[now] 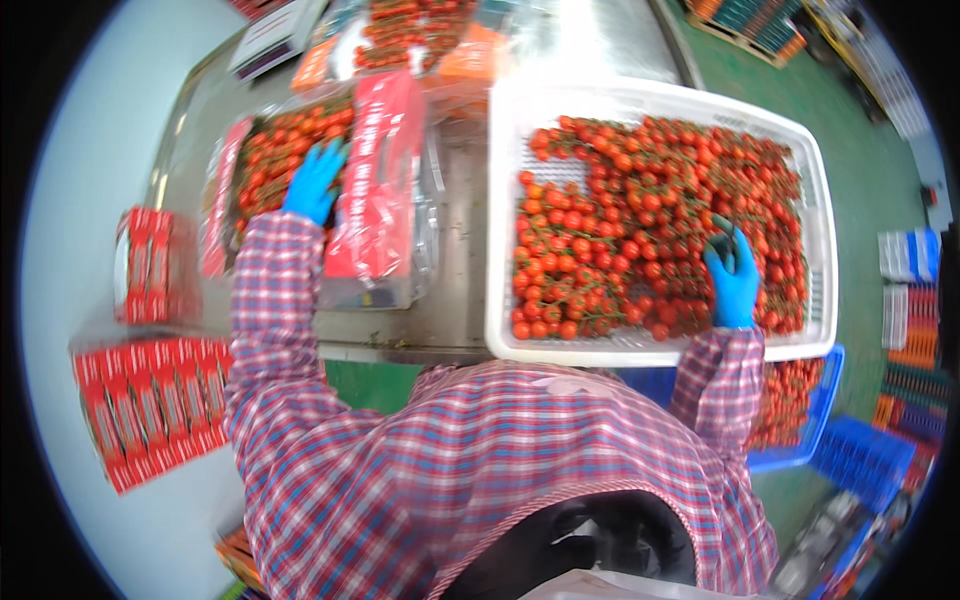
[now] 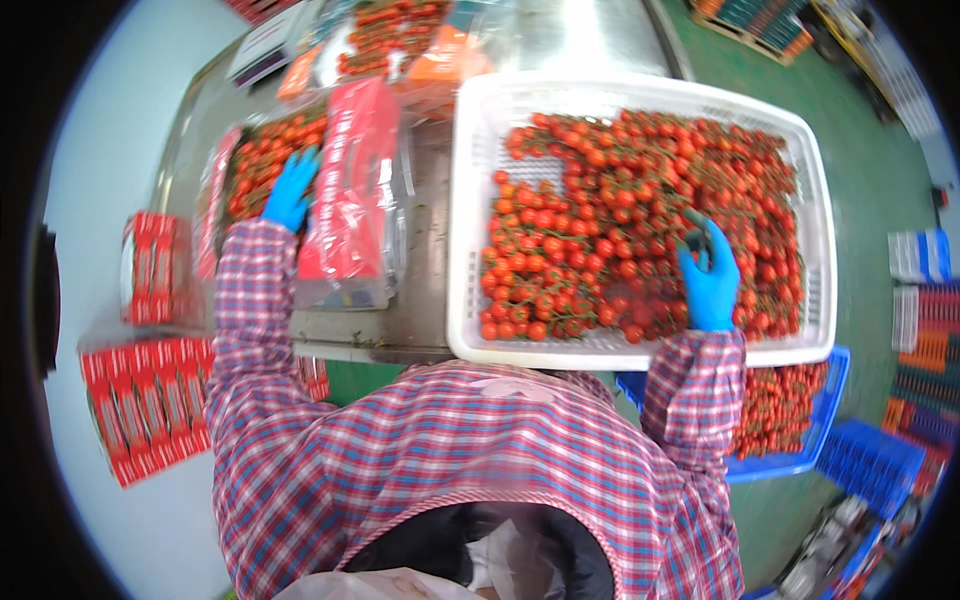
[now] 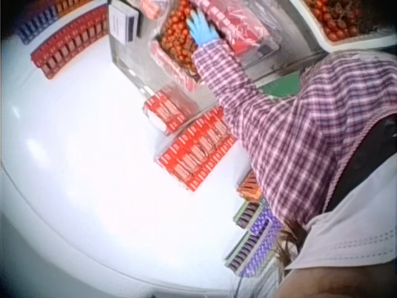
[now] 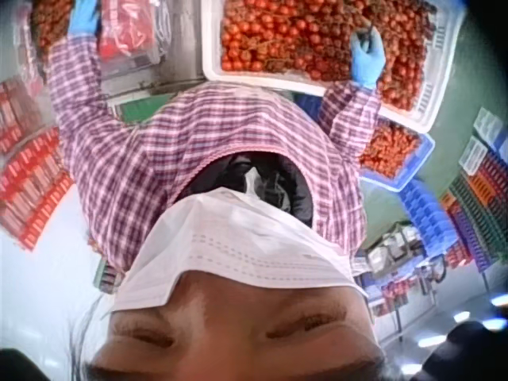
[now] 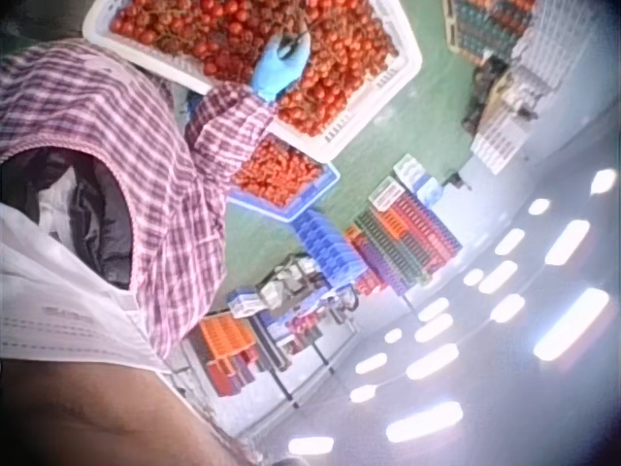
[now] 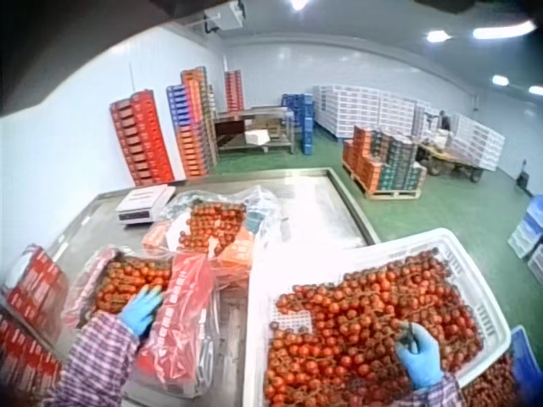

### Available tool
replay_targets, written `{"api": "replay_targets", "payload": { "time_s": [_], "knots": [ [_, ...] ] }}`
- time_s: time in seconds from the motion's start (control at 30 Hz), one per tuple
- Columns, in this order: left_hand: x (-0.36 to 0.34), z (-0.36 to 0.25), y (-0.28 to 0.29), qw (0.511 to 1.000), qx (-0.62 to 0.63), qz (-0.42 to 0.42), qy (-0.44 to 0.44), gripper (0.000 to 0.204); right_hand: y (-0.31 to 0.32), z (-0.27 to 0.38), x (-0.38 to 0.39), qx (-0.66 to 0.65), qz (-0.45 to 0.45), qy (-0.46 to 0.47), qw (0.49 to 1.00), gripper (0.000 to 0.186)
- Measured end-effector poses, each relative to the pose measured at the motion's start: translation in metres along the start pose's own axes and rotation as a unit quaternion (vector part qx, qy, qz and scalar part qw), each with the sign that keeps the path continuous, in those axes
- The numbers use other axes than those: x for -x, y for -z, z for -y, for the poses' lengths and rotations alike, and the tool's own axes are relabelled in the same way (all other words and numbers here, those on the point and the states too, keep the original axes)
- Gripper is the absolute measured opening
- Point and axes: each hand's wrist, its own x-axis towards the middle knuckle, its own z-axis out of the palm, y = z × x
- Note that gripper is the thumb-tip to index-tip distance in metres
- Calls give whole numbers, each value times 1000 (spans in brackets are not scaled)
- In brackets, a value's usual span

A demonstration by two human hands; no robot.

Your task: The person uses shears to cut clusters of cherry tomatoes from the vine and places them into a plastic bag. The filled bag is then placed into a red cardboard box. The person repeats this process multiple times.

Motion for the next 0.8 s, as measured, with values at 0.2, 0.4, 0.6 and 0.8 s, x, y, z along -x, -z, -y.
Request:
{"api": "replay_targets", "payload": {
  "time_s": [0.2,0.4,0.6,0.8],
  "knots": [
    [-75,-110,49,960,126,-191,-163,40,2,8,1,49,30,30,998,45],
    [-185,-277,-54,963,63,177,-192,44,-2,7,0,31,22,73,997,44],
    [-203,-280,-91,982,-37,107,-152,28,1,7,2,66,11,110,992,43],
    [-181,-250,-28,914,306,262,-51,12,1,15,2,93,28,135,986,42]
  ]
}}
